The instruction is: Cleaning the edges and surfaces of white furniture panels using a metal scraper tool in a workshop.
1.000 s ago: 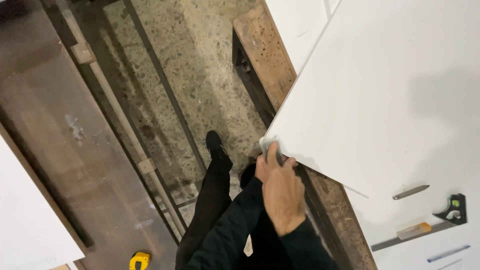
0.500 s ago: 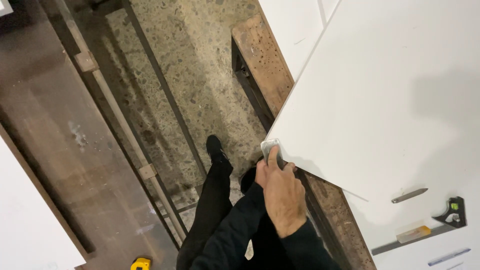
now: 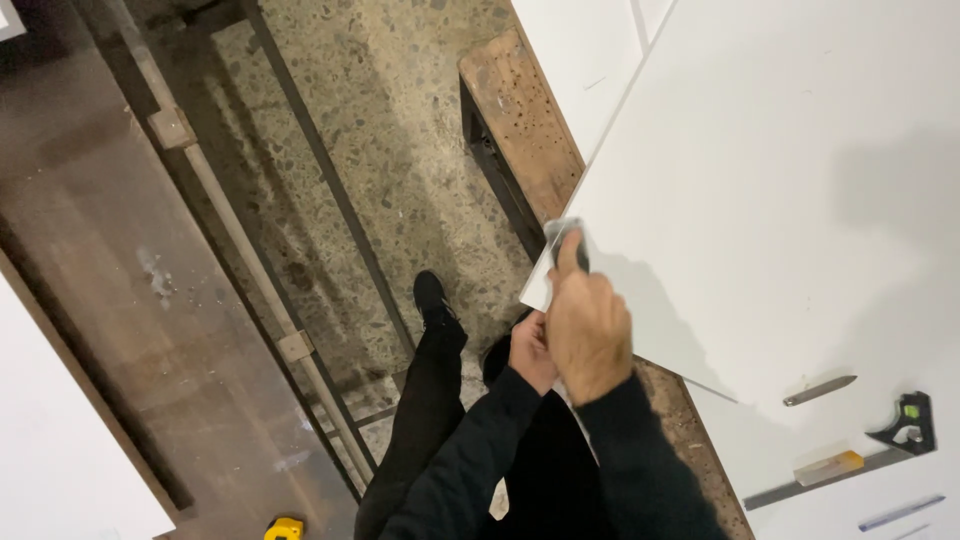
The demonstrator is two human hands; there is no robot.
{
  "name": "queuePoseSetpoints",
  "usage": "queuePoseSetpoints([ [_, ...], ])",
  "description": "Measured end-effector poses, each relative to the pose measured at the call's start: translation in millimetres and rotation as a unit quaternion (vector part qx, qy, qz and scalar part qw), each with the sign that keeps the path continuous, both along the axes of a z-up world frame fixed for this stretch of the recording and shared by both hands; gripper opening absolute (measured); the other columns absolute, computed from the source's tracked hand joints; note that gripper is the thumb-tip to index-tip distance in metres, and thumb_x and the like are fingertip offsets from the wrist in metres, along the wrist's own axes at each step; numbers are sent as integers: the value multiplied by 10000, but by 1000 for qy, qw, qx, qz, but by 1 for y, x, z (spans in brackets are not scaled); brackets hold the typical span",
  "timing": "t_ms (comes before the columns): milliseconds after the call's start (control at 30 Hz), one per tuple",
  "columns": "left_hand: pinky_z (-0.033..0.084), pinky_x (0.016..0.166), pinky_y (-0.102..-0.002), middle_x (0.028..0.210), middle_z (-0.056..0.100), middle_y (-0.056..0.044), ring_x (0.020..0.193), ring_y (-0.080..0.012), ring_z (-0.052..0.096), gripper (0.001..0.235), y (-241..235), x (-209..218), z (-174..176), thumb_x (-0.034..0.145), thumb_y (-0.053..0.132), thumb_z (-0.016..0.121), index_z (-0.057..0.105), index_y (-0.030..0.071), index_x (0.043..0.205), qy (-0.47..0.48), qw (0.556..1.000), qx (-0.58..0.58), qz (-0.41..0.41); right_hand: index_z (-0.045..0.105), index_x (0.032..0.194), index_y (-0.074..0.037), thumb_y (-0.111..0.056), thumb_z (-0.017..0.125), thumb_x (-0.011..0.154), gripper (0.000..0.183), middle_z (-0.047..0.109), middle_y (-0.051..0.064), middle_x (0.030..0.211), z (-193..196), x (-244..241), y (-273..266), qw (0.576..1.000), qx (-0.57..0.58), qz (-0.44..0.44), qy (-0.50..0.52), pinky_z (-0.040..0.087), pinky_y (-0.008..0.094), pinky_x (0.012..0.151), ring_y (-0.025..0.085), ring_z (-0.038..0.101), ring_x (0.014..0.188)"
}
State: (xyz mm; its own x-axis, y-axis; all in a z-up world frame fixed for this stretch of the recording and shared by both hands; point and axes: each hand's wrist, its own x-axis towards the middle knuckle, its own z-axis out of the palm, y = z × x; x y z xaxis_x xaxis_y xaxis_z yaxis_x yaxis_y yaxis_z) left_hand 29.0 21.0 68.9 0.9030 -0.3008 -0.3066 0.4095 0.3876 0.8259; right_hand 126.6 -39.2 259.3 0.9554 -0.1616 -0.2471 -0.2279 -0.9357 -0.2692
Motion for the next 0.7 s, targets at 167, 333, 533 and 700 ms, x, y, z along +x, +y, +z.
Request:
queuePoseSetpoints([
  [167,541,824,-270,987,690,-80,884,-106,653,117,-13,-48,-77,1066,-1,679,613,-88,1108,36,995,-82,39,509,1440,17,-216,560,1025,479,569,76,546,-25,-21,-5,992,-75,64,-75,447,351,322,178,527,387],
  [333,518,851,-302,1034,600,-64,936,-116,594,271,-3,7,21,998,-56,691,572,-92,1238,49,994,-96,-4,424,1481,25,-236,445,1081,478,612,114,606,0,80,-52,987,50,-106,112,509,351,329,194,528,370],
  [533,590,889,-337,1189,720,-130,1050,-160,694,366,-3,14,37,994,-16,671,555,-83,1334,96,991,-90,-7,492,1536,51,-232,549,1130,498,642,117,700,27,30,-76,989,57,-40,-133,483,336,478,142,580,516],
  [700,549,917,-300,1185,692,-107,1076,-147,663,414,-8,-6,-2,978,-58,679,563,-74,1375,65,991,-117,19,478,1578,-179,-310,620,953,655,625,113,661,41,-45,-30,988,39,-35,147,501,403,383,240,568,415],
])
